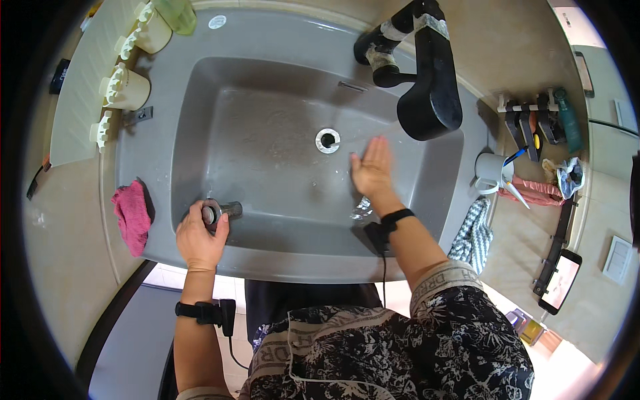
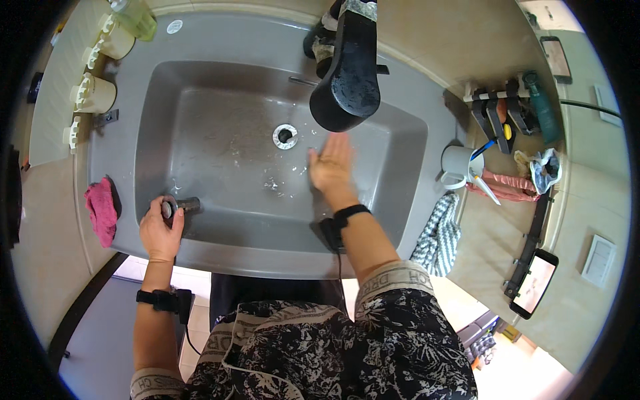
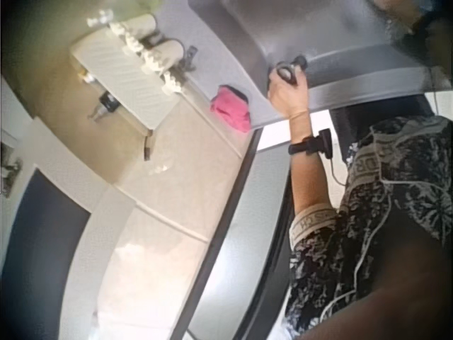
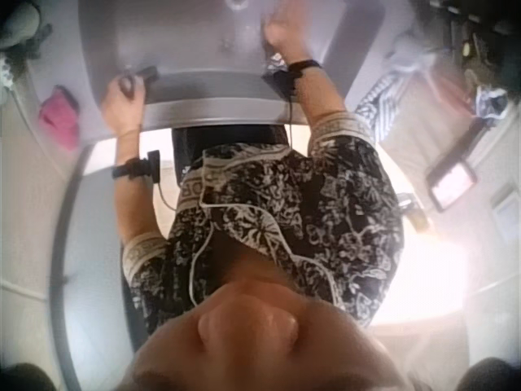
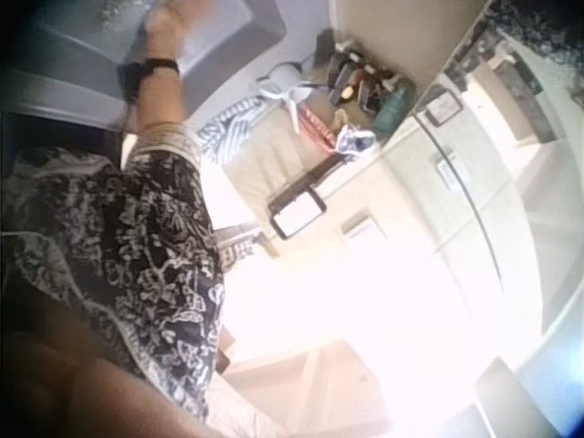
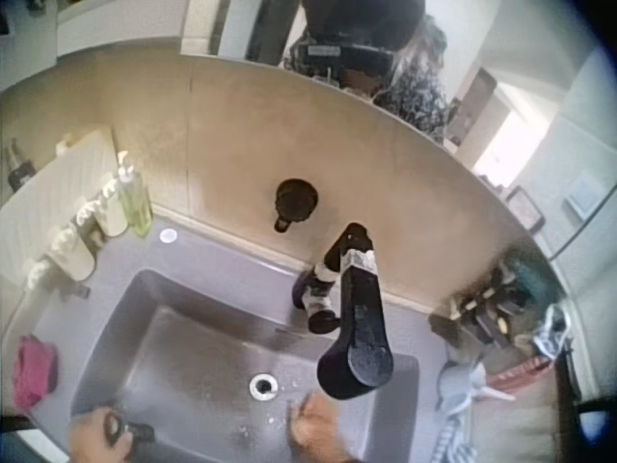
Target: The person unscrews a metal component from a toilet, brings it to a sink, and rinses the parts under running water using a cloth.
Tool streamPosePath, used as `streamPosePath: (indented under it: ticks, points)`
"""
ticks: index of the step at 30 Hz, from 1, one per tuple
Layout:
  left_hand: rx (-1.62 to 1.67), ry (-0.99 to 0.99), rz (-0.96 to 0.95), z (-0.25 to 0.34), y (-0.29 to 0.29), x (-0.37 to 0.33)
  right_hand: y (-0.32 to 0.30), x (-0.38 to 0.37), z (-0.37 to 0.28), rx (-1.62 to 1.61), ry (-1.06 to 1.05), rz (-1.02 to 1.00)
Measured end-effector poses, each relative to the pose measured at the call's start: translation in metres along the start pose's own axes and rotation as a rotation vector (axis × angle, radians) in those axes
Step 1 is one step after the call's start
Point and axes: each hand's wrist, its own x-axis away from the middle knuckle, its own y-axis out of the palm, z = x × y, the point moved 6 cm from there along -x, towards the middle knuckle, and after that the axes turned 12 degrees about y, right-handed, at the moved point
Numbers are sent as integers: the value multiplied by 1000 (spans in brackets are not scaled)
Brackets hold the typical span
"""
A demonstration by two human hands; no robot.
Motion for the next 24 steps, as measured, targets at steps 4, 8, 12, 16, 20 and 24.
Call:
streamPosePath:
  ticks: [4, 8, 12, 16, 20, 24]
  points:
    - [-40, -21, 4, -5, 1, 4, -19, 20, -75, -155, -337, -209]
    - [-24, -30, 2, -6, 1, 5, -21, 22, -29, -241, -376, -240]
    - [-38, -23, 16, -5, -5, 3, -7, 44, 0, 69, -382, -211]
    - [-45, -35, -16, -1, -2, 1, -20, 49, -62, 20, -685, -177]
    - [-42, -29, -21, -2, 0, 3, -20, 92, -88, -68, -1068, -402]
    - [-36, 5, 34, -3, -2, 0, -6, 106, -87, -29, -1361, -218]
